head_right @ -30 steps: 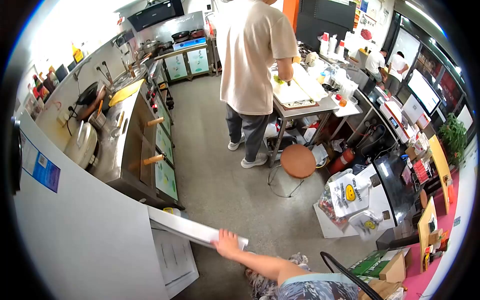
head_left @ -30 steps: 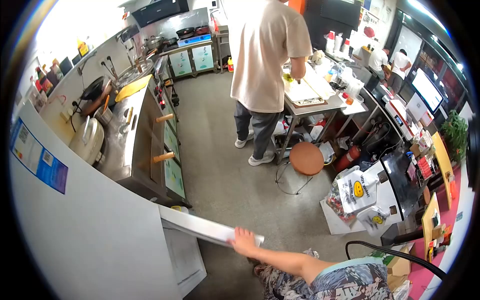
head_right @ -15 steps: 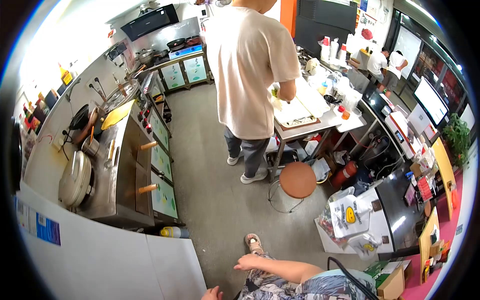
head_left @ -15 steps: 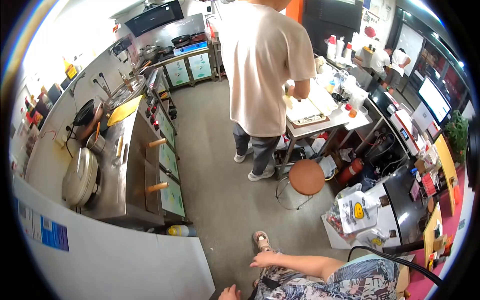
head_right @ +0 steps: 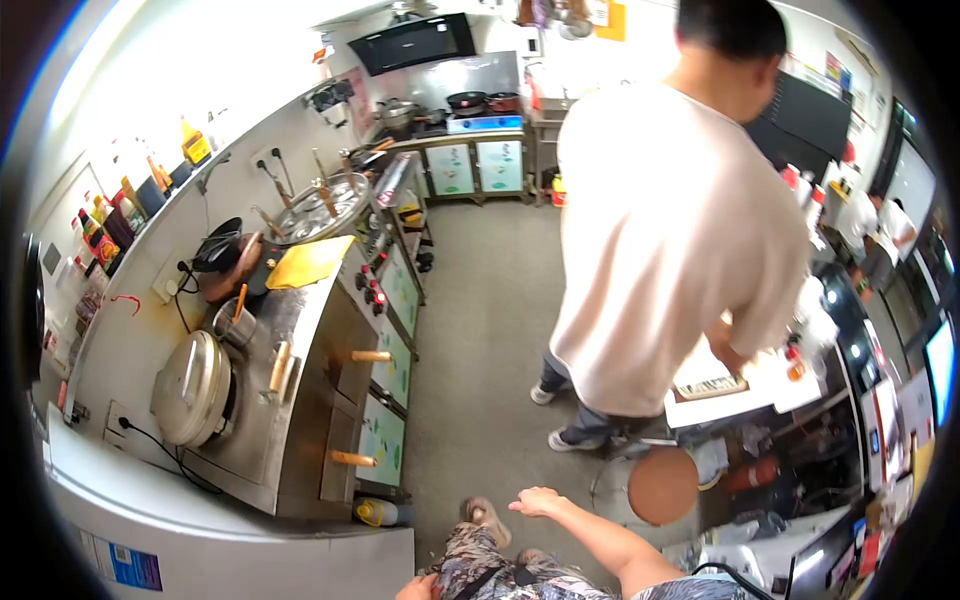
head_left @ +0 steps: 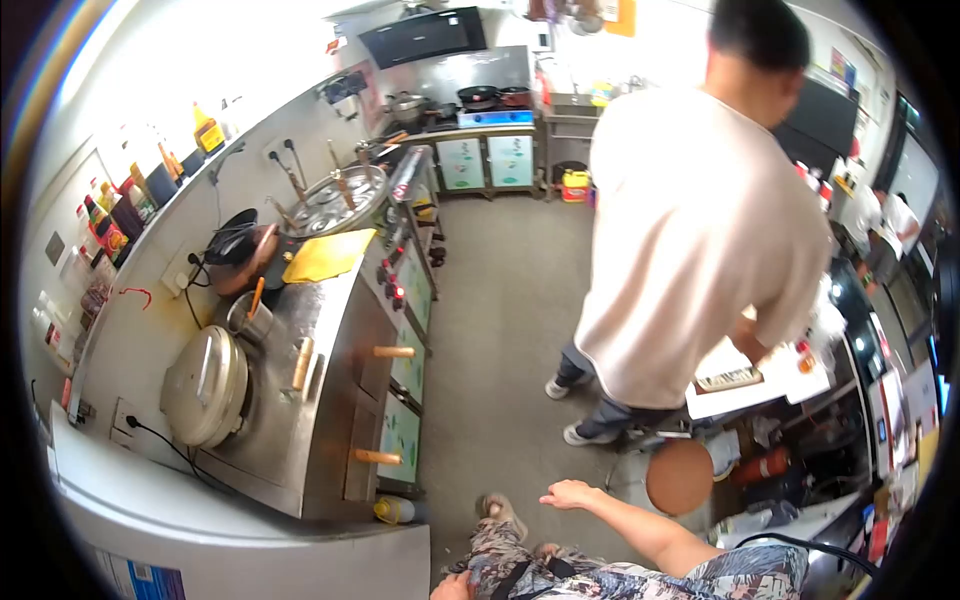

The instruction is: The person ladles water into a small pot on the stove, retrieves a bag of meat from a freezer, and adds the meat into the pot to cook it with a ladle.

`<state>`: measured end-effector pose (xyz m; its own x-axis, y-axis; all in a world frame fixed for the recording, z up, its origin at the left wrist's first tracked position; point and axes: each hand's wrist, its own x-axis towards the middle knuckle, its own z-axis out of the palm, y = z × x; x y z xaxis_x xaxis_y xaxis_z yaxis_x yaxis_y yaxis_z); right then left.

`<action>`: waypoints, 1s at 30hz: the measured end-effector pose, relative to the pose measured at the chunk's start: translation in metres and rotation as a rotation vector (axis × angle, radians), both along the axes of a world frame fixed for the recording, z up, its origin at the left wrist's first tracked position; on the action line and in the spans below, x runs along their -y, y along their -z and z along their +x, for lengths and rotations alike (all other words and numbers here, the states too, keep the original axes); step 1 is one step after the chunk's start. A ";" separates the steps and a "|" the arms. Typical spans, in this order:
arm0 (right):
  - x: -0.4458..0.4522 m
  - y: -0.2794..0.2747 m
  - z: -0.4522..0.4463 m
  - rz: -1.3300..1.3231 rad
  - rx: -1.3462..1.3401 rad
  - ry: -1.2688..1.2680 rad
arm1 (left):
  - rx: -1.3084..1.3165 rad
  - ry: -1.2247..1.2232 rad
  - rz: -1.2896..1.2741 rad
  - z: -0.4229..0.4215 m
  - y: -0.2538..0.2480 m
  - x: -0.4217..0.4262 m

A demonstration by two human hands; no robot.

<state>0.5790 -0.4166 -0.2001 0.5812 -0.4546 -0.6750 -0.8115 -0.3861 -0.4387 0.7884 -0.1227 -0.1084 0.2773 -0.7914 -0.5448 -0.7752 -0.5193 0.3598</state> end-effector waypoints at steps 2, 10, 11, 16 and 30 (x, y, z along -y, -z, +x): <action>0.058 0.005 0.041 -0.021 0.037 -0.038 | -0.007 -0.034 -0.023 0.010 -0.003 0.034; 0.300 0.012 0.157 -0.018 -0.012 -0.148 | -0.030 -0.056 -0.174 0.132 -0.009 0.280; 0.333 0.018 0.163 -0.006 -0.061 -0.166 | 0.003 -0.026 -0.228 0.153 -0.035 0.329; 0.472 0.032 0.165 0.066 -0.106 -0.046 | -0.049 0.023 -0.448 0.216 -0.060 0.525; 0.847 0.059 0.239 0.350 -0.320 0.251 | -0.234 0.088 -0.015 0.327 0.024 0.946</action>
<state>0.8175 -1.2640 -0.2587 0.2236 -0.2689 -0.9369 -0.9744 -0.0384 -0.2216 1.1154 -1.0691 -0.1327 0.0741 -0.8152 -0.5744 -0.7120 -0.4466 0.5419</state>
